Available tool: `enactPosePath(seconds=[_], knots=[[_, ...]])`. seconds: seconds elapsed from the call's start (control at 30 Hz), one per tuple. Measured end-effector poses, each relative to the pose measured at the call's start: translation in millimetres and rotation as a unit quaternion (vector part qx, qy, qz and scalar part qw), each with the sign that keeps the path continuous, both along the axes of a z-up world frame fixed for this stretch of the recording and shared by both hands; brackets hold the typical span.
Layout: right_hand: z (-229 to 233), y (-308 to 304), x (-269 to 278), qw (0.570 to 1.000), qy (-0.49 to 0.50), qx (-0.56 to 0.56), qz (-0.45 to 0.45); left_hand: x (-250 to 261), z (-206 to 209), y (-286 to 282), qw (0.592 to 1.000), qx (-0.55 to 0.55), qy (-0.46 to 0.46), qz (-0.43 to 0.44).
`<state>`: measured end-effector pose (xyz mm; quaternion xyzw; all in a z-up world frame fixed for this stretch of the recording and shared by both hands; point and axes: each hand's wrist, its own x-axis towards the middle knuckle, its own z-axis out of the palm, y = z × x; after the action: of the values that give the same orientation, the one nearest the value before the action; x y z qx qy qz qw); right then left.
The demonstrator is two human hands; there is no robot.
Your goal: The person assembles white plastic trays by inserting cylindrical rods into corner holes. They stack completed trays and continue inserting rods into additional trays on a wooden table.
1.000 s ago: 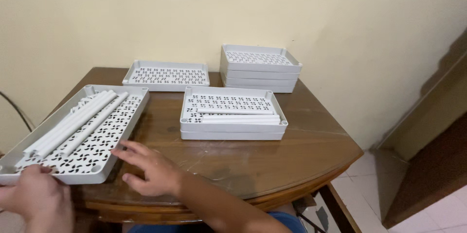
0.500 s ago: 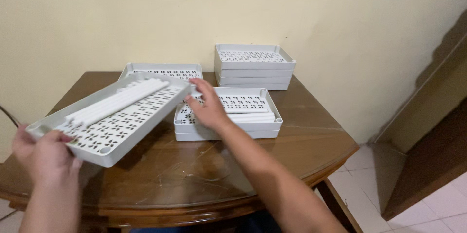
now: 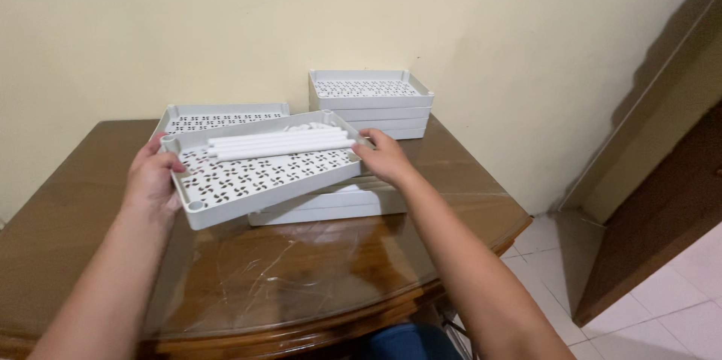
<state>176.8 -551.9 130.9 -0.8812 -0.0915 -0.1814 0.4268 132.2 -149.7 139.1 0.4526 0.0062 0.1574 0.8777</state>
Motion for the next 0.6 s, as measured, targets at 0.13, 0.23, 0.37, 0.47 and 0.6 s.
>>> enactPosePath(seconds=[0.13,0.23,0.37,0.47,0.6], knots=[[-13.3,-30.0,0.2,0.987,-0.152,0.048,-0.006,20.1,3.4,-21.0,0.998,0.04,0.021,-0.033],[-24.7,-42.7,-3.5,0.984,-0.119,0.094,-0.092,29.2,1.4,-40.6,0.987,0.122,0.109,-0.004],[-41.6,-50.0,-16.0,0.971,-0.154,0.082,-0.162,46.7,-13.0,-59.7,0.984,0.171,0.038,-0.041],[-52.2,-50.7,-26.7,0.951,-0.26,0.021,-0.165,51.1,-30.3,-64.1,0.975,0.21,-0.019,-0.07],[-64.3,-43.2,-37.4,0.954,-0.25,0.043,-0.16,46.2,-49.1,-70.5,0.953,0.27,-0.104,-0.092]])
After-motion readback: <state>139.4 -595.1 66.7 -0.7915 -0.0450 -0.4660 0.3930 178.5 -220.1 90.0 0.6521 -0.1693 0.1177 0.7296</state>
